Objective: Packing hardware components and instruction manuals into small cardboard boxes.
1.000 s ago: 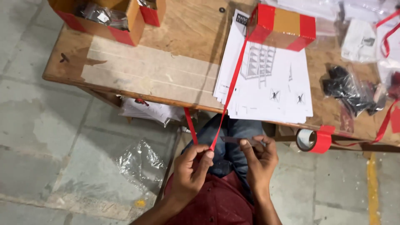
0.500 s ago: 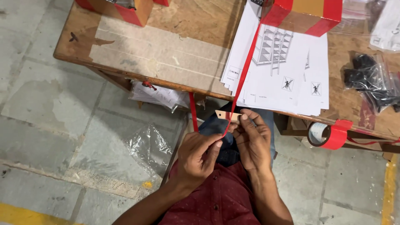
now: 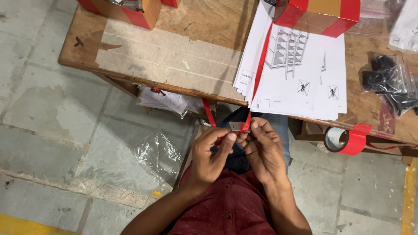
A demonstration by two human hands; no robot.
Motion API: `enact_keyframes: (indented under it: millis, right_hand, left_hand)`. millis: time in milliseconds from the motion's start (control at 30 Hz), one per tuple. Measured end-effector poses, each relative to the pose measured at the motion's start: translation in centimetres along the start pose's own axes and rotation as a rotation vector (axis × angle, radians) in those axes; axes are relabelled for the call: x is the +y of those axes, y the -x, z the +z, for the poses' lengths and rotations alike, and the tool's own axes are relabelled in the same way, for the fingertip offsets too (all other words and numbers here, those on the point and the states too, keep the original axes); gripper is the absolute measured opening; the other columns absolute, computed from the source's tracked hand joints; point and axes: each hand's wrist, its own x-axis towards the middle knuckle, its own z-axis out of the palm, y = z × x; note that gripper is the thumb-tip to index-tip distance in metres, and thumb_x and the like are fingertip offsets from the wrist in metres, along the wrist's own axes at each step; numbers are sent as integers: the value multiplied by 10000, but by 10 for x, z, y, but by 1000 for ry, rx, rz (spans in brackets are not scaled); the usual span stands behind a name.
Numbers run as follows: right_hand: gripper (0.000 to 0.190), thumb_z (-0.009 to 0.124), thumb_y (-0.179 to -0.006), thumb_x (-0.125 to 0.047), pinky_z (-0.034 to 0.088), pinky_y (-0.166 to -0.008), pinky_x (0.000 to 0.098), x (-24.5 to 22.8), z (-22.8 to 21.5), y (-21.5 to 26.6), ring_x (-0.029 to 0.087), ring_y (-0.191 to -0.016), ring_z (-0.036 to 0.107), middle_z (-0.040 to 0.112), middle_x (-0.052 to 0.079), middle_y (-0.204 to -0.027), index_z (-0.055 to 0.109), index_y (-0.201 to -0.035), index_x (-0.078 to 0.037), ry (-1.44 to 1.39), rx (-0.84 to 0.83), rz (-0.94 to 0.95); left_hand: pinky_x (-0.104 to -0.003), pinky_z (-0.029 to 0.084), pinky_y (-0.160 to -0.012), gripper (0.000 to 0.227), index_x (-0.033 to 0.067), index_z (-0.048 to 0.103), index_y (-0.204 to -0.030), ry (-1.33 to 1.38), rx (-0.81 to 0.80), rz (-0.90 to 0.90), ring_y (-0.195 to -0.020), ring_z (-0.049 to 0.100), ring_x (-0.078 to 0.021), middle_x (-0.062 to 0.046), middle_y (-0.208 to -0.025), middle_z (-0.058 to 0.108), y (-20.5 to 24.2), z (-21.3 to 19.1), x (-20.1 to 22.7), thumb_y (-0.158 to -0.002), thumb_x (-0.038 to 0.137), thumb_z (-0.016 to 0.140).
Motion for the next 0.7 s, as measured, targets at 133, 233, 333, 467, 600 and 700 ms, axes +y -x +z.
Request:
enact_keyframes:
  millis: [133,233,333,467,600,700]
  right_hand:
    - [144,647,-1028,-135,556,-803,322,0,-2,2,138,-815,641,705,77,-958,651,-1127,-30,-37,-6,38]
    - [140,643,-1058,-138,551,-804,312,-2,-5,10,141,-832,655,705,78,-956,638,-1131,-19,-69,-26,19]
    - [133,638,-1053,-140,564,-814,321,-3,-8,17,163,-834,681,709,91,-927,639,-1126,-29,-53,-51,-8]
    - [145,633,-1028,-122,568,-818,319,-3,-14,25,154,-831,684,725,96,-942,645,-1123,-13,-34,-26,-2]
    - [177,634,-1010,-96,559,-796,317,3,-37,28,175,-864,690,708,98,-971,647,-1171,-26,7,18,30]
    - [213,649,-1032,-84,563,-841,349,14,-80,16,173,-922,668,684,75,-1040,635,-1239,-36,41,-65,29]
  left_hand:
    - [-275,615,-822,202,1,698,-1125,103,-68,21,-955,743,-143,-90,-1071,712,-11,0,-4,-1020,174,692]
    - [-271,598,-858,196,22,716,-1115,-90,-102,157,-975,735,-154,-94,-1070,732,-15,0,-6,-990,168,756]
    - [-262,596,-844,238,47,718,-1146,-154,-144,198,-975,746,-136,-66,-1039,745,-19,1,-3,-963,186,781]
    - [-256,628,-811,307,65,700,-1213,-35,-190,19,-920,779,-110,-44,-990,760,-21,6,-1,-951,209,768]
    - [-274,597,-913,382,59,654,-1351,11,-264,196,-1053,711,-123,-65,-1163,733,-19,8,-3,-990,146,744]
    - [-262,587,-927,345,87,632,-1384,122,-400,157,-1062,692,-111,-39,-1247,699,-18,6,-3,-1053,135,715]
